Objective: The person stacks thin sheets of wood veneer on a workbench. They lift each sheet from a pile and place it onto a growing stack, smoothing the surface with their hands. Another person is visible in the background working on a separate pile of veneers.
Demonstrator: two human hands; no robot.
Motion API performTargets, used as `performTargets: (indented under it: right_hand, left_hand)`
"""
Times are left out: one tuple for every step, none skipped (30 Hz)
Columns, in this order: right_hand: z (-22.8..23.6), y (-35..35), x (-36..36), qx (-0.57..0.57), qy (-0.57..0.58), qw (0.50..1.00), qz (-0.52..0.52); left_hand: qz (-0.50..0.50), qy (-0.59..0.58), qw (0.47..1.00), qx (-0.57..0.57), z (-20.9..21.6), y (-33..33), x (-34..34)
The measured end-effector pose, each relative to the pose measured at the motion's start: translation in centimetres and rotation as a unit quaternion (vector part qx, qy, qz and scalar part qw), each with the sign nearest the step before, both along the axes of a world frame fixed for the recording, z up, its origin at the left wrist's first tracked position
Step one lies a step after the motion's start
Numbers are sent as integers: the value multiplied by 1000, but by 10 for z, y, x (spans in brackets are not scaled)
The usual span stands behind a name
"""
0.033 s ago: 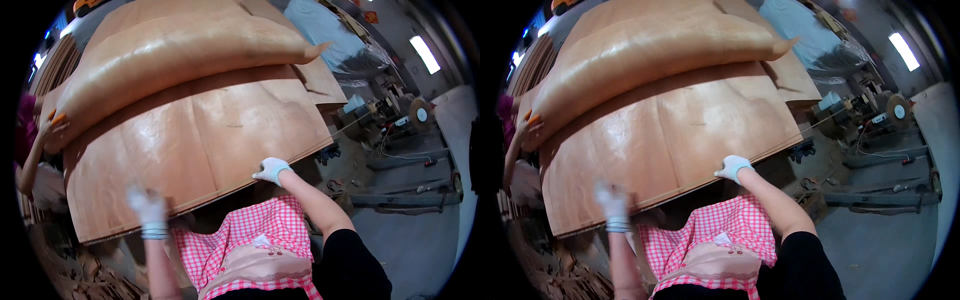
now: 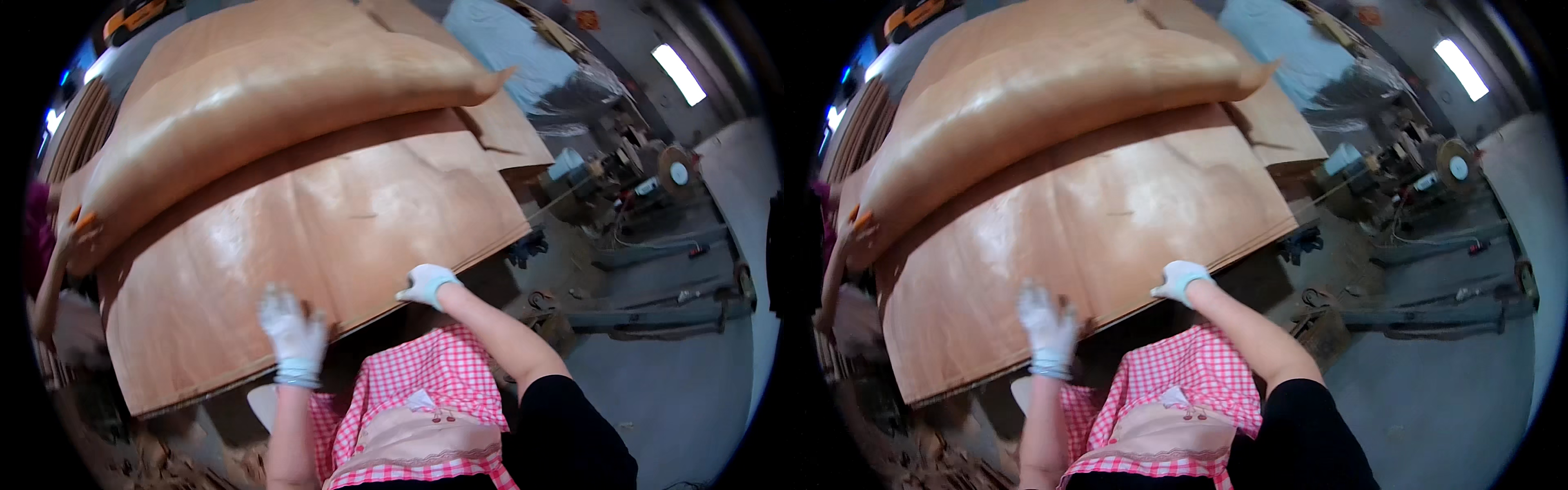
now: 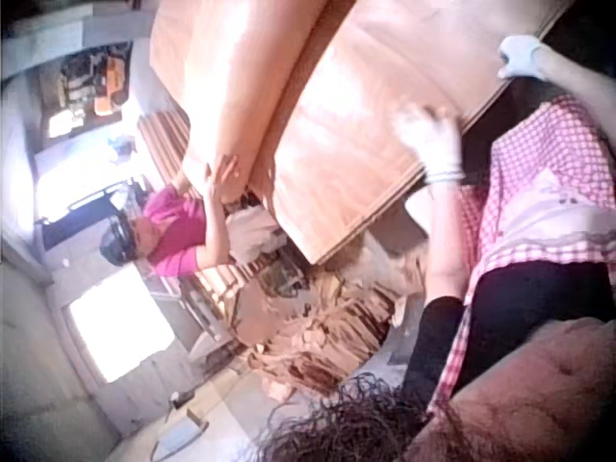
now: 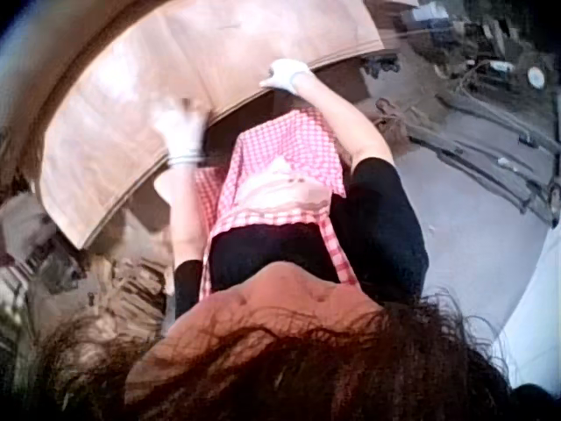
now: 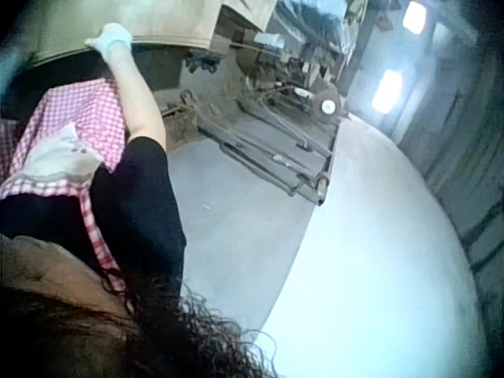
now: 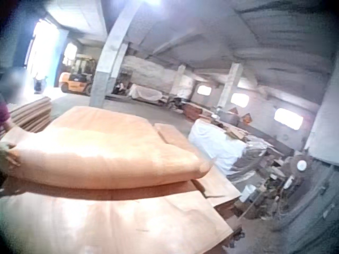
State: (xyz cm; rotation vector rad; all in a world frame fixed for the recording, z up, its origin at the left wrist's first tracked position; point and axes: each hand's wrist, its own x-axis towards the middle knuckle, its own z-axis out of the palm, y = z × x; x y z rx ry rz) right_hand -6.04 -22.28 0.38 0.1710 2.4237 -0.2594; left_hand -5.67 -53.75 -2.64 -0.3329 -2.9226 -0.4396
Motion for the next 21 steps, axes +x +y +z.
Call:
performTargets:
  right_hand:
    - [4, 2, -5, -10, 2, 1000, 1]
    - [-5, 12, 1, -10, 16, 1000, -9]
    - [-3, 12, 0, -15, 11, 1000, -16]
    - [0, 11, -1, -24, 12, 999, -16]
    - [1, 14, -1, -51, 9, 999, -13]
    - [0, 24, 0, -77, 7, 997, -11]
    - [-3, 43, 2, -89, 15, 996, -13]
    - [-9, 61, 3, -103, 22, 994, -13]
    - [-13, 77, 5, -118, 26, 993, -9]
    - [-3, 102, 1, -123, 19, 992, -8]
    - [6, 132, -1, -136, -6, 990, -29]
    - [7, 167, 3, -130, 11, 991, -25]
    - [-13, 217, 18, -122, 51, 990, -40]
    - [1, 241, 13, -126, 52, 990, -35]
    - [11, 267, 12, -104, 47, 993, -42]
    - [12, 297, 17, -88, 57, 993, -49]
    - [9, 329, 23, -65, 69, 994, -57]
    - [11, 352, 24, -47, 72, 994, -70]
    - [6, 377, 27, -26, 70, 993, -96]
    - [1, 397, 30, -5, 62, 991, -116]
    - [1, 404, 29, 1, 60, 988, -144]
  left_hand:
    - [-39, -33, 998, 24, 7, 48, 1]
    - [-93, -76, 992, 45, 6, 87, -1]
    - [-103, -97, 989, 32, -1, 107, -5]
    - [-110, -116, 987, 17, -12, 121, -7]
    - [-118, -136, 984, 0, -19, 131, -8]
    - [-118, -142, 982, 25, -18, 133, -10]
    - [-123, -139, 982, 30, -23, 133, -11]
    - [-125, -138, 982, 32, -28, 128, -12]
    - [-123, -137, 983, 25, -31, 125, -13]
    - [-115, -136, 984, 18, -32, 121, -13]
    - [-110, -139, 984, 16, -31, 118, -13]
    - [-110, -141, 984, 12, -29, 119, -13]
    - [-123, -143, 982, 14, -28, 128, -12]
    - [-109, -145, 983, 5, -26, 122, -12]
    - [-102, -151, 983, -1, -25, 120, -12]
    - [-106, -151, 983, -7, -24, 121, -12]
    - [-110, -150, 982, -12, -24, 123, -12]
    - [-111, -148, 982, -19, -24, 123, -12]
    - [-115, -154, 981, -23, -23, 125, -13]
    - [-117, -154, 981, -24, -23, 125, -14]
    - [-114, -152, 981, -27, -22, 123, -13]
